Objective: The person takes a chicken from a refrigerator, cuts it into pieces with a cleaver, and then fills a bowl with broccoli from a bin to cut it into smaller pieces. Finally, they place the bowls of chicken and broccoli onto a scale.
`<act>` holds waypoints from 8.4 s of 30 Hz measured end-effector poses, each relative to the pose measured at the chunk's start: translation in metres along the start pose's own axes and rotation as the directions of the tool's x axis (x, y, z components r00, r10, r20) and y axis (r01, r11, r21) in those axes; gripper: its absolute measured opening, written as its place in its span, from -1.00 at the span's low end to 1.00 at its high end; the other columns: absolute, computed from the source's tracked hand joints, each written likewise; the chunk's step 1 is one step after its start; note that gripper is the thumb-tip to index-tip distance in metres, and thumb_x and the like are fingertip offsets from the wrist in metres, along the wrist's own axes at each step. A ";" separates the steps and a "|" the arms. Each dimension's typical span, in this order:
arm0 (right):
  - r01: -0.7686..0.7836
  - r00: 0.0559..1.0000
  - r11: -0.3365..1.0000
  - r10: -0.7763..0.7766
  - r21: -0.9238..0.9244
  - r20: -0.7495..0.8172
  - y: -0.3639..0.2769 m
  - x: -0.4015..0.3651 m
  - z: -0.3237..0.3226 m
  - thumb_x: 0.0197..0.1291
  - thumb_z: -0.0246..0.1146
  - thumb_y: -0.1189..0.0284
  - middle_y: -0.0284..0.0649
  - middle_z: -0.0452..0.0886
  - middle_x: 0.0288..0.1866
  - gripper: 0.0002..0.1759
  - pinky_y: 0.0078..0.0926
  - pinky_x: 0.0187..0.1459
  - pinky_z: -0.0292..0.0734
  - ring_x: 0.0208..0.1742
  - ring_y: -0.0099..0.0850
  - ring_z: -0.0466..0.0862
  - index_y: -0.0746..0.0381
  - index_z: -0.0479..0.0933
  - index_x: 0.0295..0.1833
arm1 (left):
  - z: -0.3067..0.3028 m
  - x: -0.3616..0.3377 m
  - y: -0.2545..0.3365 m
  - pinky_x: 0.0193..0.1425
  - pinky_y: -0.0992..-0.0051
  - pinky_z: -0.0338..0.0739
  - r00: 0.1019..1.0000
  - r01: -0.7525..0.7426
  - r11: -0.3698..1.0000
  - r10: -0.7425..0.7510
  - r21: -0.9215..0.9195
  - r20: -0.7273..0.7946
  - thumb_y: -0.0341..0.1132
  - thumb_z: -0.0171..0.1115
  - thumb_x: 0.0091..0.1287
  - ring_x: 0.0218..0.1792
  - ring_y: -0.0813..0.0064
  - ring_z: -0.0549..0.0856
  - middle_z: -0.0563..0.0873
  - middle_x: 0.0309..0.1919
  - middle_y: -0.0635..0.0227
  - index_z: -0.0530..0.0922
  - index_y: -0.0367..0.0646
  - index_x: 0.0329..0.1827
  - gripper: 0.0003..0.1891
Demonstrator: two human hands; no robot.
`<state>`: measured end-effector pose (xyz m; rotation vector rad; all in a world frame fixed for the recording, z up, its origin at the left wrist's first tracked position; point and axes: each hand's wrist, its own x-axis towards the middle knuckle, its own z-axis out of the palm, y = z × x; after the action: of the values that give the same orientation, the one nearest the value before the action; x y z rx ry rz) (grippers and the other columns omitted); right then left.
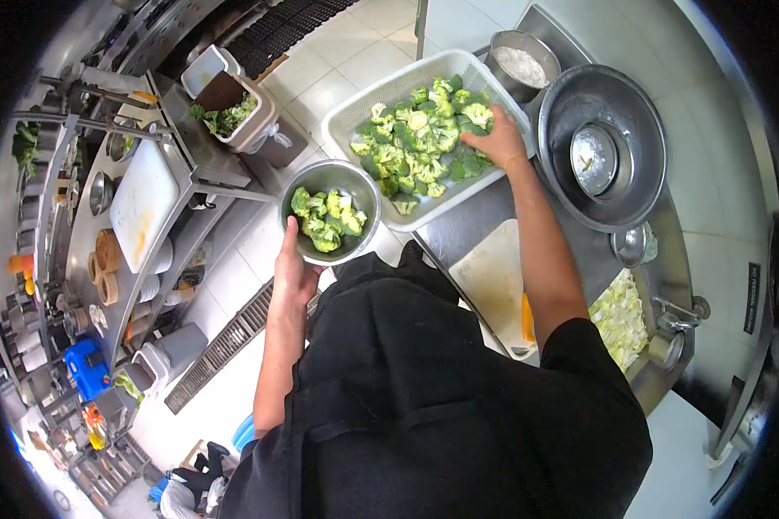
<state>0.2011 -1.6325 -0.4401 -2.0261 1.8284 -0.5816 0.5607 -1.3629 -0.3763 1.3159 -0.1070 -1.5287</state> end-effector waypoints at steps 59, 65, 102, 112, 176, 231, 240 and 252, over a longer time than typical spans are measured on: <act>-0.463 0.782 0.329 -0.285 0.823 0.554 -0.253 -0.081 -0.006 0.54 0.07 0.32 -0.13 0.73 -0.09 -0.59 -0.54 -0.22 0.46 -0.27 -0.56 0.50 0.27 0.38 0.37 | -0.022 0.033 0.043 0.17 0.26 0.66 0.997 -0.062 0.997 0.060 0.055 0.042 0.31 -0.09 0.60 0.18 0.34 0.70 0.65 0.26 0.14 0.35 -0.29 0.49 -0.21; -0.516 0.855 0.039 -0.035 0.856 0.517 -0.151 -0.117 -0.057 0.56 0.05 0.08 -0.28 0.61 -0.37 -0.63 -0.60 -0.41 0.24 -0.47 -0.59 0.39 0.16 0.53 0.02 | 0.037 0.018 0.041 0.09 0.35 0.64 0.959 -0.082 0.784 -0.107 0.616 0.263 0.11 -0.01 0.65 0.07 0.42 0.68 0.70 0.14 0.14 0.39 -0.29 0.50 -0.36; -0.627 0.777 0.776 0.629 -0.075 0.018 0.116 -0.417 -0.054 0.38 0.19 0.27 0.03 0.73 -0.04 -0.53 0.00 -0.01 0.64 -0.02 0.00 0.75 0.18 0.39 0.33 | 0.225 0.024 -0.312 0.23 0.06 0.61 0.317 -0.861 -0.468 -0.188 0.199 0.930 -0.52 0.20 0.30 0.10 -0.08 0.69 0.62 0.18 -0.01 0.50 -0.17 0.36 -0.49; -0.622 0.782 0.777 0.622 0.100 0.032 0.074 -0.453 -0.075 0.44 0.21 0.32 0.06 0.72 -0.25 -0.70 0.11 -0.15 0.60 -0.17 0.13 0.73 0.23 0.34 0.12 | 0.219 0.011 -0.307 0.18 0.07 0.65 0.491 -0.865 -0.249 -0.252 0.435 0.834 -0.29 0.41 0.32 0.08 -0.06 0.72 0.65 0.15 0.04 0.58 -0.15 0.18 -0.60; -0.343 0.896 0.934 0.358 0.102 -0.264 0.092 -0.404 -0.047 0.32 0.35 0.24 0.04 0.56 0.12 -0.54 0.03 0.11 0.53 0.13 0.09 0.59 0.23 0.49 0.23 | 0.192 -0.011 -0.234 0.04 0.26 0.67 0.500 -0.864 0.004 0.119 0.503 0.858 -0.37 0.40 0.32 0.07 0.08 0.73 0.69 0.07 -0.02 0.58 -0.25 0.25 -0.56; -0.167 0.633 0.795 -0.368 0.584 0.682 -0.497 -0.253 0.198 0.51 0.08 0.46 -0.27 0.62 -0.16 -0.88 -0.57 -0.57 0.59 -0.41 -0.56 0.63 0.22 0.46 0.06 | -0.530 -0.118 -0.027 0.17 0.34 0.65 0.671 -0.376 0.806 0.578 0.458 -0.465 -0.06 0.37 0.44 0.06 0.33 0.77 0.79 0.02 0.12 0.63 -0.29 0.22 -0.51; 0.004 0.249 0.826 -0.547 0.564 0.799 -0.770 -0.312 0.360 0.39 0.12 0.55 -0.16 0.59 -0.07 -0.82 -0.44 -0.56 0.77 -0.34 -0.40 0.71 0.30 0.43 0.06 | -0.676 -0.242 -0.257 0.26 0.06 0.60 0.391 0.476 0.803 -0.558 -0.358 -0.732 -0.02 0.18 0.42 0.25 0.05 0.67 0.66 0.25 -0.10 0.63 -0.18 0.25 -0.51; 0.200 -0.408 0.657 -0.618 0.727 0.672 -1.084 -0.568 0.531 0.40 0.12 0.51 -0.14 0.60 -0.18 -0.83 -0.46 -0.57 0.72 -0.43 -0.39 0.72 0.29 0.39 0.04 | -0.711 -0.252 -0.289 -0.34 0.17 0.67 0.128 -0.435 0.622 -0.673 -0.651 -0.729 -0.14 0.27 0.35 -0.29 0.22 0.75 0.74 -0.30 0.10 0.73 -0.17 -0.14 -0.72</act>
<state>1.3517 -0.9601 -0.3747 -1.7560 -0.2284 0.6162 0.8703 -0.6779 -0.6716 1.2871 1.5369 -0.2548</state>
